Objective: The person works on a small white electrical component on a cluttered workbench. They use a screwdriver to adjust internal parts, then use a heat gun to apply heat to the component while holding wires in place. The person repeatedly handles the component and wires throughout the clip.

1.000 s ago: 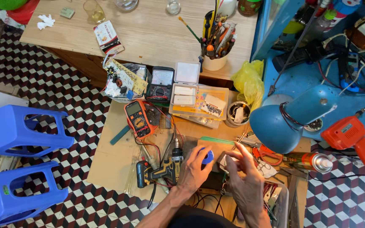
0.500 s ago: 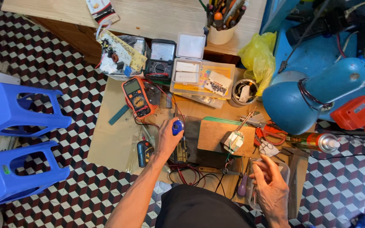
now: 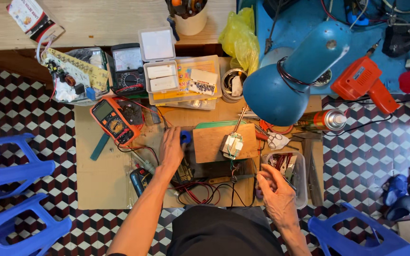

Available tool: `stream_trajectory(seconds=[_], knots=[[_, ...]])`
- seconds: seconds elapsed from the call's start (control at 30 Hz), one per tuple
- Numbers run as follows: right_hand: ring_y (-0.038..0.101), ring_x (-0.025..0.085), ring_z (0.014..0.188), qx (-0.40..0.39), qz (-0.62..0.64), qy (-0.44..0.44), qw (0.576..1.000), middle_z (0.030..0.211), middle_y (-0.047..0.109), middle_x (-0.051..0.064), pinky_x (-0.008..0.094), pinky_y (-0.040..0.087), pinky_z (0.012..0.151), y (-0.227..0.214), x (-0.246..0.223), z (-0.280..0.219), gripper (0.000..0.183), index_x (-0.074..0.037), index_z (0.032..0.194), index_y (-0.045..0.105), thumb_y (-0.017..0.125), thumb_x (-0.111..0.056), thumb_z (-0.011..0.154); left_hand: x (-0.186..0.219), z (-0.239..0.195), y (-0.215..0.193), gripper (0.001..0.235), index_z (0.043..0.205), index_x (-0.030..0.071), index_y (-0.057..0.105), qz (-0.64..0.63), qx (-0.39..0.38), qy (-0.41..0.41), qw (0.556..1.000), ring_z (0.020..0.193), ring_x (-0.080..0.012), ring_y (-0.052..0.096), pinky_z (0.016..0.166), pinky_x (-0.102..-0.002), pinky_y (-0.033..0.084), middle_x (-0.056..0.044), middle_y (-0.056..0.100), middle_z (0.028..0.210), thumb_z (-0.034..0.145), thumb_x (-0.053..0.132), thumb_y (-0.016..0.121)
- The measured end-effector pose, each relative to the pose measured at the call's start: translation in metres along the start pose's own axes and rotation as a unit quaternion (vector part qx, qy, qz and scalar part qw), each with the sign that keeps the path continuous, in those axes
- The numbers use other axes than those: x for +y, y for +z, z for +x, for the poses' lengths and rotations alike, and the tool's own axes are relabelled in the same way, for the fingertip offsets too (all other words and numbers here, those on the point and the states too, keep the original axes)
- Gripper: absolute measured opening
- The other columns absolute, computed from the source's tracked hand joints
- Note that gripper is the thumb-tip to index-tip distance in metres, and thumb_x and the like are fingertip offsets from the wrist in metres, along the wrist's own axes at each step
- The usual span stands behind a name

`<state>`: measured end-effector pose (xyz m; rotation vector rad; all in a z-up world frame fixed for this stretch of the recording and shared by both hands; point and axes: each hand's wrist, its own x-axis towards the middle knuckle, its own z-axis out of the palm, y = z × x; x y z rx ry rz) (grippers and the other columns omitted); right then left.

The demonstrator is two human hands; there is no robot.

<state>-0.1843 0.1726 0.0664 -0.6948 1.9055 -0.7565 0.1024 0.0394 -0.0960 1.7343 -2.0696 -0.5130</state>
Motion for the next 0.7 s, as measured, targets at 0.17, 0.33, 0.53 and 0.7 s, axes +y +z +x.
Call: stream_trajectory(seconds=[0.17, 0.33, 0.53, 0.7], knots=[[0.070, 0.011, 0.080, -0.009, 0.016, -0.052, 0.998, 0.105, 0.076, 0.007, 0.026, 0.056, 0.070, 0.000, 0.001, 0.008, 0.040, -0.002, 0.131, 0.064, 0.066, -0.018, 0.094, 0.085, -0.031, -0.069, 0.038, 0.132, 0.006, 0.063, -0.147, 0.015, -0.189, 0.971, 0.126, -0.0317, 0.061, 0.109, -0.041, 0.048, -0.014, 0.067, 0.133, 0.098, 0.023, 0.067], [0.072, 0.013, 0.083, -0.027, 0.012, -0.086, 0.996, 0.103, 0.077, 0.009, 0.027, 0.057, 0.074, 0.004, -0.008, 0.023, 0.039, 0.000, 0.129, 0.065, 0.066, -0.018, 0.095, 0.188, -0.024, -0.066, 0.074, 0.133, -0.003, 0.051, -0.173, 0.003, -0.037, 0.984, 0.118, -0.0378, 0.057, 0.100, -0.046, 0.046, -0.024, 0.060, 0.125, 0.078, 0.034, 0.085], [0.073, 0.013, 0.085, -0.032, 0.022, -0.086, 0.996, 0.105, 0.077, 0.009, 0.027, 0.058, 0.076, -0.002, -0.017, 0.039, 0.039, -0.001, 0.129, 0.065, 0.065, -0.020, 0.095, 0.208, -0.004, -0.038, 0.069, 0.130, 0.002, 0.053, -0.114, -0.028, -0.101, 0.988, 0.110, -0.0359, 0.059, 0.095, -0.048, 0.046, -0.020, 0.062, 0.116, 0.076, 0.028, 0.085], [0.074, 0.013, 0.087, -0.035, 0.036, -0.075, 0.996, 0.106, 0.077, 0.010, 0.027, 0.059, 0.076, -0.002, -0.020, 0.047, 0.039, -0.001, 0.128, 0.066, 0.064, -0.022, 0.096, 0.199, -0.004, -0.029, 0.052, 0.126, 0.002, 0.061, -0.130, 0.030, -0.088, 0.987, 0.105, -0.0366, 0.066, 0.093, -0.046, 0.052, -0.019, 0.068, 0.112, 0.080, 0.017, 0.080]])
